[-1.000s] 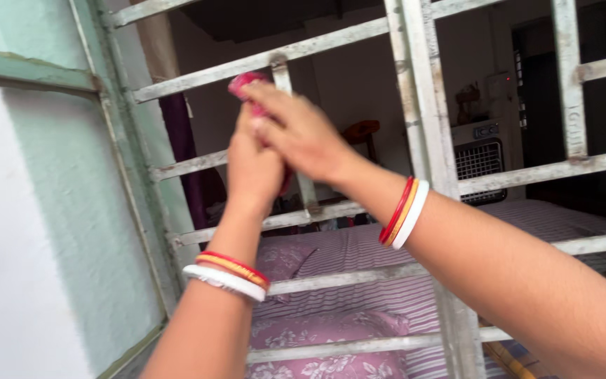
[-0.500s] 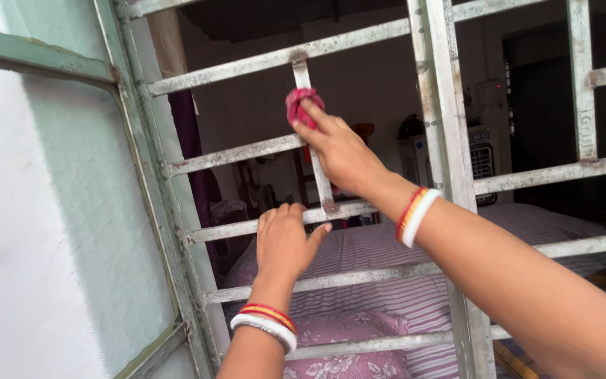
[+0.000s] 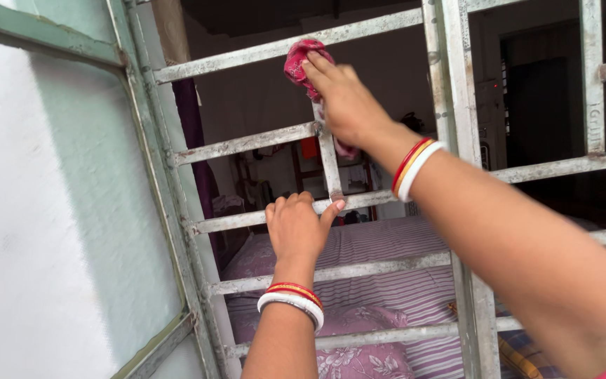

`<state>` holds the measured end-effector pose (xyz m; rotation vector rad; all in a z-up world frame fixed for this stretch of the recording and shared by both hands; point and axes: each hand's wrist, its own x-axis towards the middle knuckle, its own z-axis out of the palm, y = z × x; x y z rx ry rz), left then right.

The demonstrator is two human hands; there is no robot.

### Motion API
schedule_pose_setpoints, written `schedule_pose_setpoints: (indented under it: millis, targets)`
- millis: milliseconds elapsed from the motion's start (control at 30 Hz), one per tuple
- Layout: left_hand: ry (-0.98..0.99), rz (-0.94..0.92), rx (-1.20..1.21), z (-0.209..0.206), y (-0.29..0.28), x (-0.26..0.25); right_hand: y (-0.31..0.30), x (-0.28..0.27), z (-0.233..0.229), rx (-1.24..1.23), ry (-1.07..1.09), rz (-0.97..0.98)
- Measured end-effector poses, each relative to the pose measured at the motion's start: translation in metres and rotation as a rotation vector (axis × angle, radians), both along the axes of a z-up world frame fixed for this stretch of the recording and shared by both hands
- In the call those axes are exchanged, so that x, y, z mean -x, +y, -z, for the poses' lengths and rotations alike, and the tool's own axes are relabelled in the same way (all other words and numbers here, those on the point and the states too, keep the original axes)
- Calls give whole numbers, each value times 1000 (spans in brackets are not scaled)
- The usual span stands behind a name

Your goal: The person wipes the metal bars of a window grille with a pink cloth. They systematically clean the horizontal and vertical bars, moving from the top to the bottom of the grille.

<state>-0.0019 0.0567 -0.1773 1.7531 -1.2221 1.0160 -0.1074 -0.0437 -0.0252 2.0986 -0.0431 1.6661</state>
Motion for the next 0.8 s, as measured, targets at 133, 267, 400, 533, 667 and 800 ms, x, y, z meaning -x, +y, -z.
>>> schedule_pose_setpoints:
  millis: [133,267,400,533,667,800]
  targets:
    - [37,-12,-34,-2,0,2,5,0,21,-97,47,26]
    - [53,-42,-70,-4,2,6,23,32,23,-240,210,88]
    - [71,-59,-99,-4,2,7,33,41,13,-241,145,128]
    - [34,-70,-72,-5,1,6,15,18,-3,-91,43,77]
    - [41,-53,-72,-3,1,4,4,-2,14,-131,102,97]
    - [29,-45,-41,-3,1,4,11,8,37,-209,166,156]
